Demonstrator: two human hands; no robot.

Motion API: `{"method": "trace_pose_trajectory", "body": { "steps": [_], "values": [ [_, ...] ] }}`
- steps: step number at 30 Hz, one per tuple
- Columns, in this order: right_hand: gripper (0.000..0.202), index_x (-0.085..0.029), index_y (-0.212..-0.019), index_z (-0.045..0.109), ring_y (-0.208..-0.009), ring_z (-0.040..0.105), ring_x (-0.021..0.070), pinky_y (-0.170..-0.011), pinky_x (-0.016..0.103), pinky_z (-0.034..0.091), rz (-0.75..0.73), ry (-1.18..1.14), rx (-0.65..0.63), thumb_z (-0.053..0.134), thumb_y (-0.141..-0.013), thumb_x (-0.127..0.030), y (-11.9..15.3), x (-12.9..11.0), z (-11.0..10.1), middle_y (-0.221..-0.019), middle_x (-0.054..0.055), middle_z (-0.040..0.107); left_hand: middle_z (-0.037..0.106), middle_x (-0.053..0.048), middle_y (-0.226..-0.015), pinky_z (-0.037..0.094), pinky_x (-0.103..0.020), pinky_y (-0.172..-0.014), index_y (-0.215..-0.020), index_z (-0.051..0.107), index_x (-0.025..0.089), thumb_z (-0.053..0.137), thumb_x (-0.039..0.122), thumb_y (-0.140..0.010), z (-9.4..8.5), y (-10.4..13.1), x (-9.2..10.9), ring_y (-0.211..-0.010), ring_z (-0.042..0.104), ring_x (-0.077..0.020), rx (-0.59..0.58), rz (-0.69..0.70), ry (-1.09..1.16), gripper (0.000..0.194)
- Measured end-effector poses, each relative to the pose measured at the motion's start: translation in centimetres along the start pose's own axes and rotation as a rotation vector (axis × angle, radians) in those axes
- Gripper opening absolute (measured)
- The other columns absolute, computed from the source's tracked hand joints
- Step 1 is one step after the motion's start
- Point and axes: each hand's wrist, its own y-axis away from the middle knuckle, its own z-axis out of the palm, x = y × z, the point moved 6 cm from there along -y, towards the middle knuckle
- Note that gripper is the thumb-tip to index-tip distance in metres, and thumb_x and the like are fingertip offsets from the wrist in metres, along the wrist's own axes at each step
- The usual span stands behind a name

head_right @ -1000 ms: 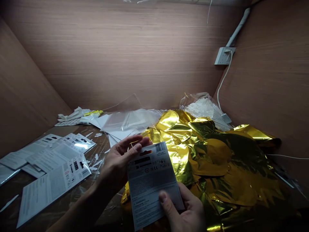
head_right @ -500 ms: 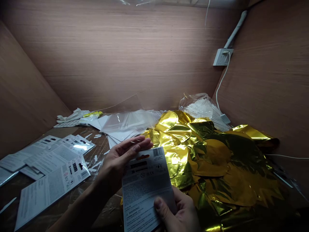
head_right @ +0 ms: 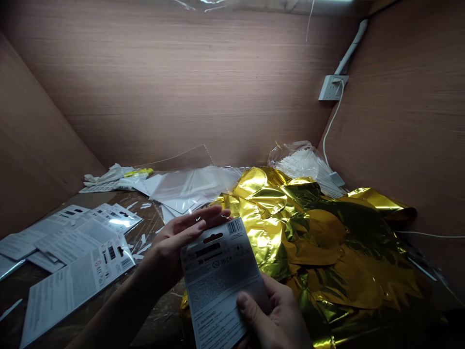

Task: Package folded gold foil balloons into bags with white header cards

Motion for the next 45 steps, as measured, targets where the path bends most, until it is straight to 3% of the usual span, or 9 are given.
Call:
{"method": "trace_pose_trajectory", "body": {
  "steps": [5, 10, 14, 21, 27, 34, 39, 41, 45],
  "values": [
    [0.044, -0.014, -0.096, 0.070, -0.052, 0.059, 0.0152, -0.045, 0.021, 0.046, -0.014, 0.064, -0.061, 0.075, -0.091, -0.057, -0.1, -0.7, -0.7, -0.069, 0.005, 0.065, 0.072, -0.018, -0.128, 0.054, -0.039, -0.106, -0.123, 0.074, 0.013, 0.071, 0.020, -0.090, -0.1, 0.2, 0.0, -0.121, 0.068, -0.0292, -0.013, -0.039, -0.035, 0.034],
    [0.047, -0.014, -0.093, 0.068, -0.048, 0.056, 0.0146, -0.044, 0.022, 0.045, 0.009, 0.088, -0.042, 0.075, -0.090, -0.060, -0.4, -1.4, -0.6, -0.065, 0.003, 0.062, 0.071, -0.018, -0.130, 0.054, -0.039, -0.104, -0.123, 0.074, 0.014, 0.073, 0.020, -0.088, -0.4, 0.2, -0.3, -0.119, 0.069, -0.0298, -0.002, -0.086, -0.043, 0.035],
    [0.046, -0.014, -0.092, 0.069, -0.048, 0.054, 0.0144, -0.045, 0.022, 0.042, -0.006, 0.058, 0.010, 0.077, -0.088, -0.059, -0.7, -1.8, -0.6, -0.064, 0.002, 0.060, 0.072, -0.017, -0.128, 0.057, -0.033, -0.098, -0.123, 0.075, 0.014, 0.072, 0.020, -0.090, -0.2, 0.1, -0.3, -0.115, 0.072, -0.0275, -0.029, -0.089, -0.001, 0.033],
    [0.046, -0.013, -0.095, 0.074, -0.068, 0.058, 0.0187, -0.059, 0.024, 0.044, -0.098, 0.049, 0.145, 0.079, -0.086, -0.058, -0.6, -1.9, -0.9, -0.075, 0.007, 0.065, 0.072, -0.016, -0.128, 0.057, -0.031, -0.098, -0.122, 0.074, 0.015, 0.077, 0.018, -0.088, -0.5, -0.1, -0.4, -0.117, 0.071, -0.0258, 0.026, -0.037, 0.046, 0.035],
    [0.046, -0.014, -0.092, 0.075, -0.071, 0.060, 0.0222, -0.061, 0.027, 0.047, -0.140, 0.068, 0.265, 0.083, -0.082, -0.058, -0.5, -1.6, -1.8, -0.078, 0.008, 0.068, 0.079, -0.016, -0.109, 0.059, -0.028, -0.086, -0.120, 0.075, 0.012, 0.073, 0.025, -0.092, -0.2, 0.1, -1.3, -0.095, 0.076, -0.0214, 0.049, -0.045, 0.066, 0.031],
    [0.042, -0.015, -0.096, 0.075, -0.073, 0.064, 0.0219, -0.064, 0.026, 0.051, -0.190, -0.003, 0.296, 0.087, -0.080, -0.052, -0.9, -3.2, -1.2, -0.082, 0.009, 0.072, 0.078, -0.016, -0.109, 0.057, -0.037, -0.094, -0.113, 0.078, 0.013, 0.077, 0.028, -0.088, 1.0, 0.2, -2.5, -0.100, 0.075, -0.0272, -0.009, -0.050, 0.051, 0.029],
    [0.052, -0.015, -0.107, 0.072, -0.076, 0.069, 0.0252, -0.066, 0.029, 0.055, -0.154, -0.017, 0.259, 0.089, -0.077, -0.053, -1.0, -2.9, -1.4, -0.085, 0.011, 0.074, 0.078, -0.014, -0.092, 0.059, -0.032, -0.076, -0.107, 0.079, 0.010, 0.074, 0.032, -0.087, 0.3, 0.1, -2.0, -0.081, 0.074, -0.0237, 0.022, -0.037, 0.052, 0.029],
    [0.048, -0.014, -0.106, 0.073, -0.075, 0.069, 0.0246, -0.065, 0.029, 0.055, -0.171, 0.019, 0.285, 0.088, -0.079, -0.051, -1.1, -2.5, -1.6, -0.084, 0.011, 0.074, 0.078, -0.014, -0.087, 0.059, -0.030, -0.069, -0.102, 0.079, 0.010, 0.078, 0.035, -0.084, -0.2, 0.1, -2.1, -0.074, 0.073, -0.0223, 0.091, -0.075, 0.007, 0.031],
    [0.036, -0.013, -0.102, 0.075, -0.070, 0.064, 0.0189, -0.061, 0.025, 0.052, -0.258, 0.044, 0.248, 0.086, -0.082, -0.041, -2.1, -3.2, -1.1, -0.085, 0.007, 0.072, 0.080, -0.010, -0.093, 0.062, -0.029, -0.070, -0.106, 0.080, 0.018, 0.086, 0.030, -0.075, -0.8, 0.2, -2.7, -0.084, 0.077, -0.0269, 0.255, -0.140, -0.059, 0.034]
  ]
}}
